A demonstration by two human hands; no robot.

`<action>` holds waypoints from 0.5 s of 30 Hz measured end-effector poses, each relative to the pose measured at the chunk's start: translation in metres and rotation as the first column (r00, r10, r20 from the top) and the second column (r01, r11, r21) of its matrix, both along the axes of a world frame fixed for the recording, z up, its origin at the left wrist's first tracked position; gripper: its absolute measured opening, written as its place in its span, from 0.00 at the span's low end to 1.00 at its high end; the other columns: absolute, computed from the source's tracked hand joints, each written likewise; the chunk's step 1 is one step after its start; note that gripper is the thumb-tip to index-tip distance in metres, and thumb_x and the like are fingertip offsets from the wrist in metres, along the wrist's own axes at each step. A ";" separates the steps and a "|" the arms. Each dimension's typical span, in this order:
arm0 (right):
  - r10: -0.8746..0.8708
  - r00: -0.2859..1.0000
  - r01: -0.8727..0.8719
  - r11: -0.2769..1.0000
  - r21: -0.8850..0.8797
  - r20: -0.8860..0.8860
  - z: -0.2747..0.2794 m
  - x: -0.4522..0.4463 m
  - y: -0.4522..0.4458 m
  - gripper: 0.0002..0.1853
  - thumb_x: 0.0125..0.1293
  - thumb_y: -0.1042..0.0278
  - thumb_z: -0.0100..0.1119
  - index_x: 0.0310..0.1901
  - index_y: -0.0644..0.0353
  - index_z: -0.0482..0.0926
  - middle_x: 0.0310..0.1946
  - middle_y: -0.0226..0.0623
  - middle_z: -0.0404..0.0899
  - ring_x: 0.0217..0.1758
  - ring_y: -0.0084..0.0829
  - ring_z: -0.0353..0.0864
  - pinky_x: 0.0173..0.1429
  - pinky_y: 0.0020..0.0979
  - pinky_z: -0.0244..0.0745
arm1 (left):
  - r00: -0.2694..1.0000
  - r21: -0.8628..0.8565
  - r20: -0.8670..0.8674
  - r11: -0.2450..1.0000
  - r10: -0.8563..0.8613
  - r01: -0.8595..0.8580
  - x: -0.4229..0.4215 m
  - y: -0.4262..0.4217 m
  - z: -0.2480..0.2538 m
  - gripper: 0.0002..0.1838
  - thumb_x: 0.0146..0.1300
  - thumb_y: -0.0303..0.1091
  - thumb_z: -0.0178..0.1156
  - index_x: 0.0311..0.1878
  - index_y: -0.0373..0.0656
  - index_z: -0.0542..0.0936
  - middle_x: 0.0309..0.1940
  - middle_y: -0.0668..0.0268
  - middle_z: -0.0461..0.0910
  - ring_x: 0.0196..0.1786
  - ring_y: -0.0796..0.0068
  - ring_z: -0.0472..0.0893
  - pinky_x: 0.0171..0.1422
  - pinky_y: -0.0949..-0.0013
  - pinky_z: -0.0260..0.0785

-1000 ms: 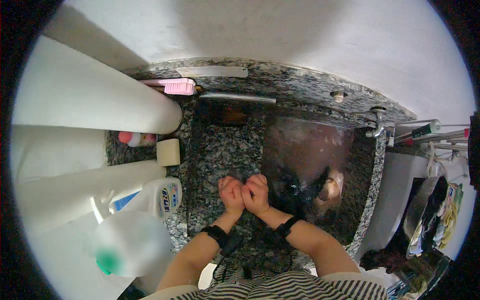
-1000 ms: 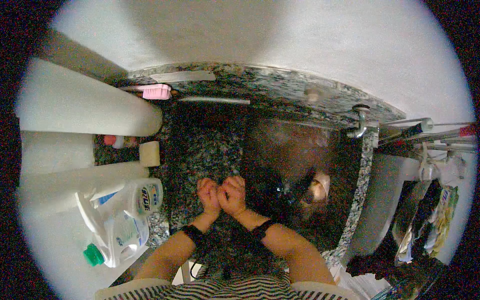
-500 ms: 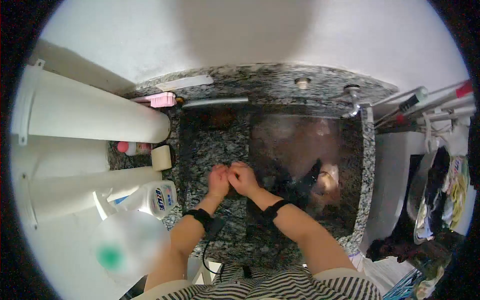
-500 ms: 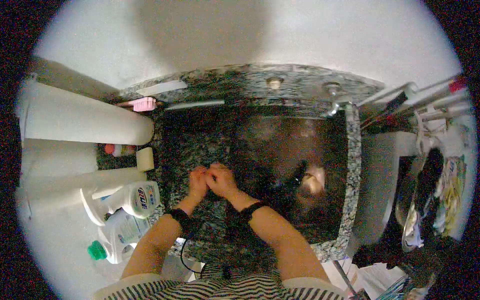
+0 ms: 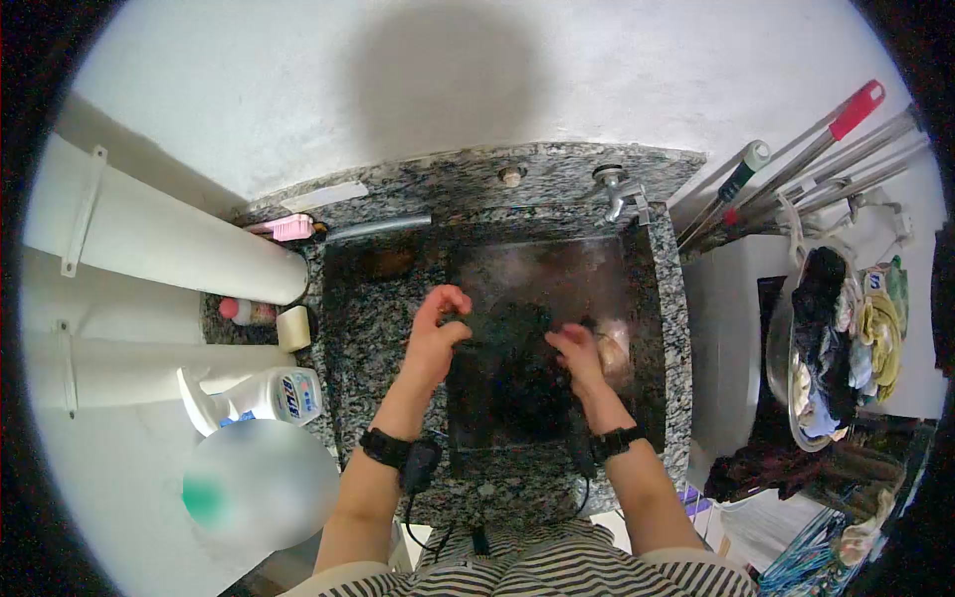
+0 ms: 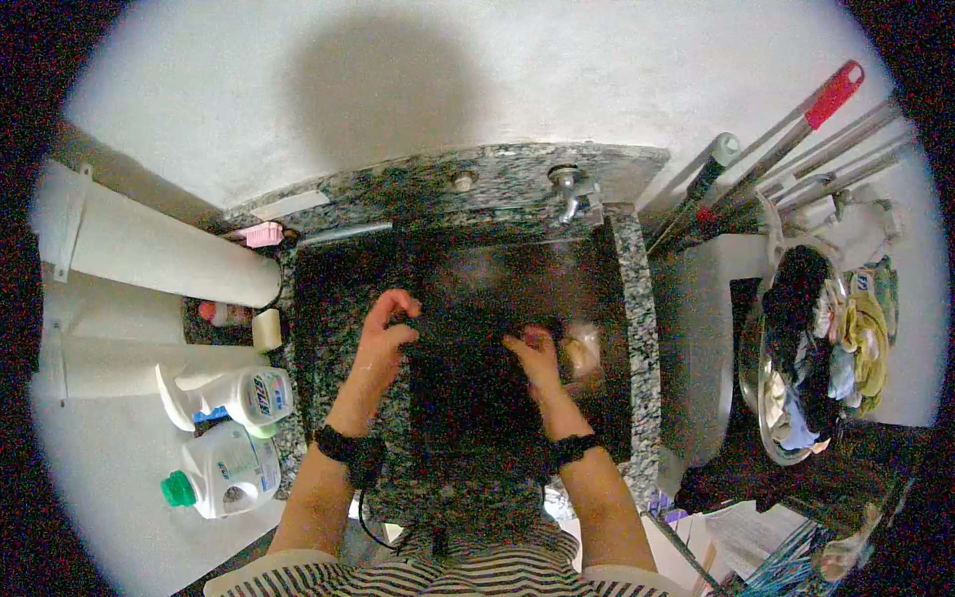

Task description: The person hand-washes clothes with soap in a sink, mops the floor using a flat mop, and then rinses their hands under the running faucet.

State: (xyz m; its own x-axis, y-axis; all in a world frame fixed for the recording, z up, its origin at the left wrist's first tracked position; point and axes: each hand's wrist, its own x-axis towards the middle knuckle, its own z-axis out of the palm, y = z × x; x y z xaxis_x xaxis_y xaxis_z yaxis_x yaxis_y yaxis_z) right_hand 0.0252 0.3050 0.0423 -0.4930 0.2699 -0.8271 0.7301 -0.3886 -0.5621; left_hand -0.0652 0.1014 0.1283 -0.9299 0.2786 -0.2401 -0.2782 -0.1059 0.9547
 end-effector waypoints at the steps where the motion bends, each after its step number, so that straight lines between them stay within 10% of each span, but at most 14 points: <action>1: 0.068 0.943 -0.041 0.995 0.091 -0.324 0.007 -0.004 0.004 0.27 0.49 0.63 0.66 0.52 0.56 0.69 0.48 0.33 0.71 0.55 0.32 0.68 0.57 0.34 0.63 | 0.980 -0.082 -0.148 0.989 -0.130 0.119 0.002 0.009 0.011 0.16 0.34 0.20 0.53 0.32 0.44 0.67 0.31 0.69 0.68 0.42 0.75 0.68 0.51 0.74 0.57; 3: 0.150 0.778 -0.040 0.981 0.190 -0.610 0.037 -0.016 0.011 0.26 0.48 0.70 0.66 0.50 0.58 0.69 0.46 0.33 0.72 0.54 0.30 0.68 0.58 0.32 0.63 | 0.962 -0.123 -0.199 0.979 -0.186 0.164 0.007 0.023 0.030 0.14 0.35 0.18 0.53 0.29 0.43 0.66 0.30 0.69 0.68 0.40 0.76 0.68 0.51 0.74 0.58; 5: 0.506 0.339 -0.333 0.853 0.401 -0.793 0.079 -0.035 0.008 0.22 0.49 0.74 0.63 0.48 0.59 0.69 0.45 0.32 0.72 0.52 0.27 0.68 0.56 0.29 0.64 | 0.904 -0.095 -0.266 0.943 -0.334 0.320 0.007 0.031 0.039 0.13 0.36 0.18 0.53 0.28 0.43 0.66 0.30 0.69 0.68 0.39 0.76 0.69 0.49 0.74 0.60; 10: 0.792 0.091 -0.591 0.531 0.607 -0.604 0.079 -0.046 0.014 0.16 0.49 0.64 0.66 0.38 0.60 0.74 0.33 0.30 0.76 0.43 0.25 0.73 0.51 0.29 0.66 | 0.878 -0.179 -0.293 0.924 -0.378 0.338 0.001 0.031 0.085 0.13 0.38 0.17 0.56 0.28 0.43 0.67 0.30 0.69 0.69 0.38 0.76 0.70 0.48 0.74 0.61; 15: 0.776 0.152 -0.525 0.588 0.615 -0.612 0.097 -0.040 0.051 0.16 0.45 0.64 0.70 0.34 0.59 0.75 0.32 0.31 0.77 0.38 0.22 0.74 0.43 0.28 0.69 | 0.746 -0.528 -0.480 0.831 -0.462 0.175 -0.008 0.017 0.102 0.12 0.43 0.20 0.62 0.29 0.40 0.69 0.30 0.67 0.70 0.36 0.75 0.71 0.44 0.74 0.63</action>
State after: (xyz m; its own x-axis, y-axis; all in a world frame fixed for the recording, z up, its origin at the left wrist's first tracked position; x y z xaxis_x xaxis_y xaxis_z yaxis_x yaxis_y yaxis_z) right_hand -0.0145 0.3564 0.1390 -0.9094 -0.4120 0.0573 -0.1558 0.2097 -0.9653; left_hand -0.0732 0.1182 0.2301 -0.7990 0.5868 0.1315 0.3878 0.3357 0.8584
